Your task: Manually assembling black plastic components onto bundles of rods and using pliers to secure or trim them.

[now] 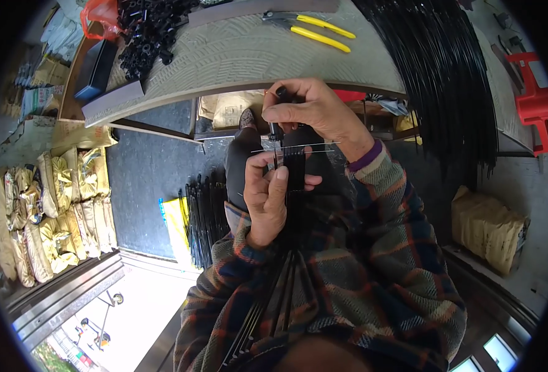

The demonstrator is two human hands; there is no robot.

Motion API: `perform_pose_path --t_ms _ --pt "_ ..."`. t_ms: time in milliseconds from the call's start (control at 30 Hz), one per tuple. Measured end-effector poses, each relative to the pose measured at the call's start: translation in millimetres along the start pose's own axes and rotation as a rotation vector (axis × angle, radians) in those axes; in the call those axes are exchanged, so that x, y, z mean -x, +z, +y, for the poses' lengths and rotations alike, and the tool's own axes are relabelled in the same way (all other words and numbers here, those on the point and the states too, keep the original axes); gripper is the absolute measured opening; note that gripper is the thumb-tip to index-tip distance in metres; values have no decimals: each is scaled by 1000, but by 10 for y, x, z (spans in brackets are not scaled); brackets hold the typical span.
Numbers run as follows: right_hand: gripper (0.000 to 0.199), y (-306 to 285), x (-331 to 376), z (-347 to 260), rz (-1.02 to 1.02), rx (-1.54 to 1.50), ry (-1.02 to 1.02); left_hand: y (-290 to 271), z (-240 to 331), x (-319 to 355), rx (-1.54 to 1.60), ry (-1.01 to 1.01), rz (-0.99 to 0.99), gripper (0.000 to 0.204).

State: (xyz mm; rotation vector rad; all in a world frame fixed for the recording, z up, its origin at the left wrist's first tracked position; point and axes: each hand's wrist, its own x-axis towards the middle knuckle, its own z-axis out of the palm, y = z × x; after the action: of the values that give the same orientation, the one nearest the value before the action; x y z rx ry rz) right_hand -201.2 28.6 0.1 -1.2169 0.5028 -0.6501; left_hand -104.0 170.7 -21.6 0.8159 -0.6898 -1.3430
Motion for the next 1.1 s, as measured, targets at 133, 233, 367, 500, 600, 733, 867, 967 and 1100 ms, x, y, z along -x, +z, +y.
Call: perform_pose_path --t_ms 133,233,367,500,600,733,867,967,1100 --pt "13 124 17 -36 -30 43 -23 20 19 49 -47 31 48 33" --pt "15 175 7 -70 -21 79 -17 29 15 85 -53 72 47 37" --pt "17 176 -9 -26 16 79 -1 60 14 91 -37 35 37 40" --pt "17 198 -38 -24 -2 108 -22 31 5 102 -43 63 35 43" --pt "17 205 -46 -66 -9 136 -18 30 13 96 -44 55 27 43" --pt "18 193 -62 -45 -18 148 -41 55 13 91 -31 34 18 43" --pt "21 209 -88 -11 -42 145 -110 57 8 96 -35 38 26 43" --pt "23 221 -112 28 -48 135 -124 57 7 94 -33 30 39 43" --pt "26 233 -116 25 -63 142 -161 19 15 79 -10 45 10 37"
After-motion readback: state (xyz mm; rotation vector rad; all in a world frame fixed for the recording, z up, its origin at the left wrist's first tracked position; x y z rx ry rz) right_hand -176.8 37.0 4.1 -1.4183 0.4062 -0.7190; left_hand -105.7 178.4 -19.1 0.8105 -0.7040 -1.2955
